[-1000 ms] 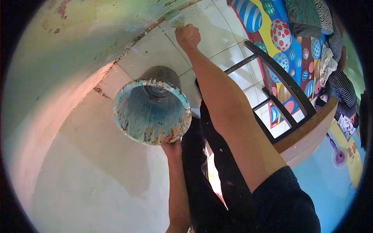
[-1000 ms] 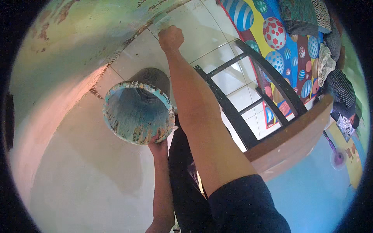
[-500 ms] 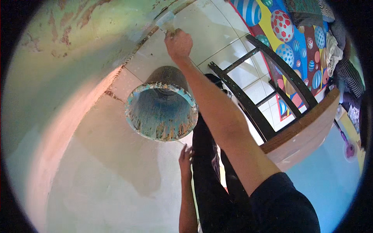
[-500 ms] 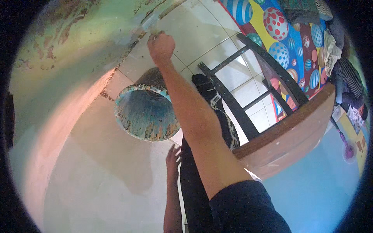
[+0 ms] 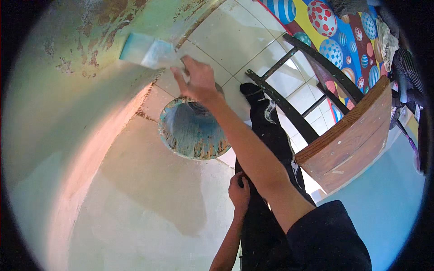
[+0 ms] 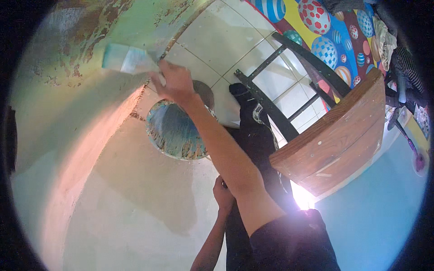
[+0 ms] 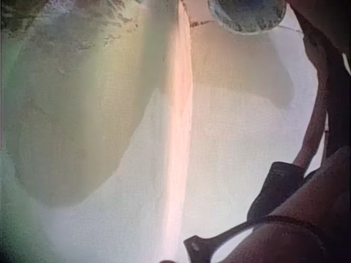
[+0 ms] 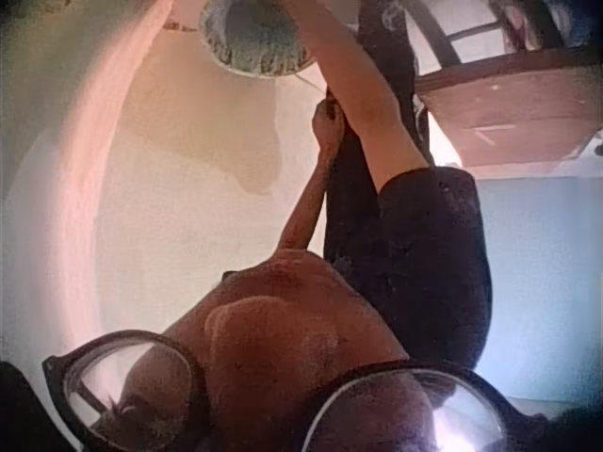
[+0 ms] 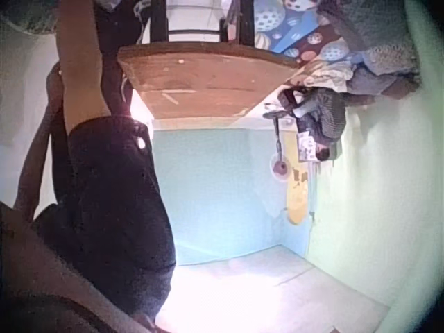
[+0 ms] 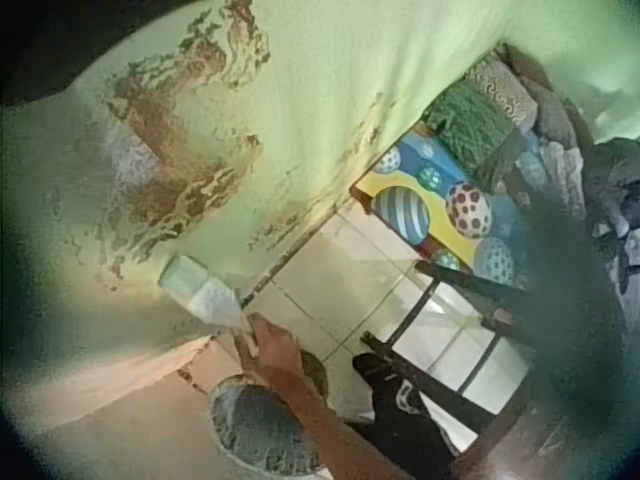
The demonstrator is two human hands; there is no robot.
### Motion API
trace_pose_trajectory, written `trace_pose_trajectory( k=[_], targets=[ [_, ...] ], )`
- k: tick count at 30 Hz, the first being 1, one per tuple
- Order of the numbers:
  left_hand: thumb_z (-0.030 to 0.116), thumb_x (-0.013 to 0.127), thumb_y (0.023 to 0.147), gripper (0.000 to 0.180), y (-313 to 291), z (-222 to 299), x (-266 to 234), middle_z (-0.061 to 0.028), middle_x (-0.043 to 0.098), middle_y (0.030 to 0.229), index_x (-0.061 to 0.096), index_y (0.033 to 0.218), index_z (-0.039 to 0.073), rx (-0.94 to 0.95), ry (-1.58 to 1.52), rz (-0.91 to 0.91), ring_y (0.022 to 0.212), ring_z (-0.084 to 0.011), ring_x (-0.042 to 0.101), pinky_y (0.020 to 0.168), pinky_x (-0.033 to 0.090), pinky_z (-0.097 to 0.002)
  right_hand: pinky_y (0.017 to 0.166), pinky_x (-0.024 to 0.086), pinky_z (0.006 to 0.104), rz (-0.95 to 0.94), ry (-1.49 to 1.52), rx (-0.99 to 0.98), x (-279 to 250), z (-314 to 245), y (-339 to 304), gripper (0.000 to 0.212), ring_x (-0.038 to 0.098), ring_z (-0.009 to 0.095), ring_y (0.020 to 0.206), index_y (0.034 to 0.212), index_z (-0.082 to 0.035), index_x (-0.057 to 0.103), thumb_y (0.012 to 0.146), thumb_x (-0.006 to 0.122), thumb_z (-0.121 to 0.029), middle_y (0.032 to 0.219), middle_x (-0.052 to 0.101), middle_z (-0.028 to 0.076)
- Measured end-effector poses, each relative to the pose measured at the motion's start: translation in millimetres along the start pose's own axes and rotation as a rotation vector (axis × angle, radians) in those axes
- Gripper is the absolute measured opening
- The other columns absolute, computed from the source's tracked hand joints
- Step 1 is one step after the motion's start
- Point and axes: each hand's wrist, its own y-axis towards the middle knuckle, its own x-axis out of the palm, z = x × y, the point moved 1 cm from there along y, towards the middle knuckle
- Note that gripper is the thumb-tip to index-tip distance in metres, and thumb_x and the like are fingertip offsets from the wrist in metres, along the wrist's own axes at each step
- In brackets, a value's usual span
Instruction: Painting a room wall using a brush and a bucket of paint.
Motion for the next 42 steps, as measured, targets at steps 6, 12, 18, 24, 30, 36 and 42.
trace_pose_trajectory(
  k=[6, 12, 18, 24, 30, 36, 42],
  targets=[
    [0.009, 0.056, 0.088, 0.022, 4.7, -4.3, 8.6, -0.0166, 0.067, 0.098, 0.062, 0.107, -0.001, 0.034, -0.06, 0.078, 0.089, -0.0263, 0.066, 0.078, 0.052, -0.0362, 0.058, 0.047, 0.049, -0.106, -0.245, 0.161, 22.5, 104.8, 30.7, 0.021, 0.062, 0.039, 0.063, 0.089, -0.004, 0.061, 0.084, 0.06, -0.024, 0.065, 0.061, 0.019],
    [0.006, 0.055, 0.087, 0.021, 8.0, -8.1, -4.2, -0.015, 0.067, 0.102, 0.062, 0.106, 0.0, 0.086, -0.049, 0.112, 0.092, -0.0261, 0.065, 0.08, 0.053, -0.0382, 0.068, 0.052, 0.0494, -0.174, -0.494, 0.401, 21.0, 149.0, 15.1, 0.032, 0.065, 0.041, 0.072, 0.086, 0.002, 0.065, 0.08, 0.063, -0.029, 0.073, 0.065, 0.024],
    [0.006, 0.057, 0.084, 0.02, 12.7, -1.6, -7.5, -0.0171, 0.065, 0.101, 0.063, 0.103, 0.001, 0.052, -0.11, 0.146, 0.092, -0.0323, 0.064, 0.082, 0.05, -0.0388, 0.074, 0.053, 0.0476, -0.289, -0.508, 0.503, 47.5, 162.7, 38.8, 0.032, 0.066, 0.04, 0.082, 0.086, 0.002, 0.068, 0.08, 0.062, -0.029, 0.084, 0.067, 0.025],
    [0.004, 0.057, 0.083, 0.021, 18.2, 0.2, -15.0, -0.0156, 0.065, 0.099, 0.063, 0.103, 0.001, 0.092, -0.004, 0.203, 0.091, -0.0312, 0.065, 0.08, 0.051, -0.0385, 0.076, 0.054, 0.0464, -0.431, -0.528, 0.548, 89.3, 159.5, 44.2, 0.025, 0.065, 0.041, 0.087, 0.086, 0.0, 0.068, 0.078, 0.06, -0.022, 0.088, 0.067, 0.024],
    [0.004, 0.056, 0.083, 0.021, 17.4, 4.5, -8.1, -0.0152, 0.065, 0.098, 0.063, 0.103, 0.002, 0.092, -0.062, 0.2, 0.09, -0.0308, 0.065, 0.079, 0.051, -0.0372, 0.073, 0.054, 0.0455, -0.28, -0.442, 0.293, 94.6, 187.5, 56.9, 0.023, 0.065, 0.041, 0.081, 0.076, 0.002, 0.067, 0.074, 0.06, -0.02, 0.081, 0.065, 0.025],
    [0.004, 0.057, 0.082, 0.021, 8.5, 3.5, -10.0, -0.0155, 0.065, 0.098, 0.063, 0.102, 0.002, -0.02, -0.072, 0.193, 0.09, -0.0306, 0.065, 0.078, 0.05, -0.0372, 0.069, 0.052, 0.0469, -0.265, -0.322, 0.2, 77.2, 109.6, 34.5, 0.03, 0.063, 0.042, 0.071, 0.068, 0.007, 0.062, 0.075, 0.059, -0.023, 0.07, 0.061, 0.026],
    [0.004, 0.056, 0.082, 0.02, 4.4, -3.0, -6.7, -0.016, 0.065, 0.098, 0.063, 0.101, 0.002, 0.069, -0.054, 0.239, 0.088, -0.0313, 0.064, 0.076, 0.051, -0.0382, 0.07, 0.051, 0.0474, -0.165, -0.141, 0.469, 59.0, 84.6, 4.0, 0.03, 0.064, 0.044, 0.073, 0.068, 0.008, 0.062, 0.075, 0.06, -0.021, 0.071, 0.061, 0.03]
  ],
)
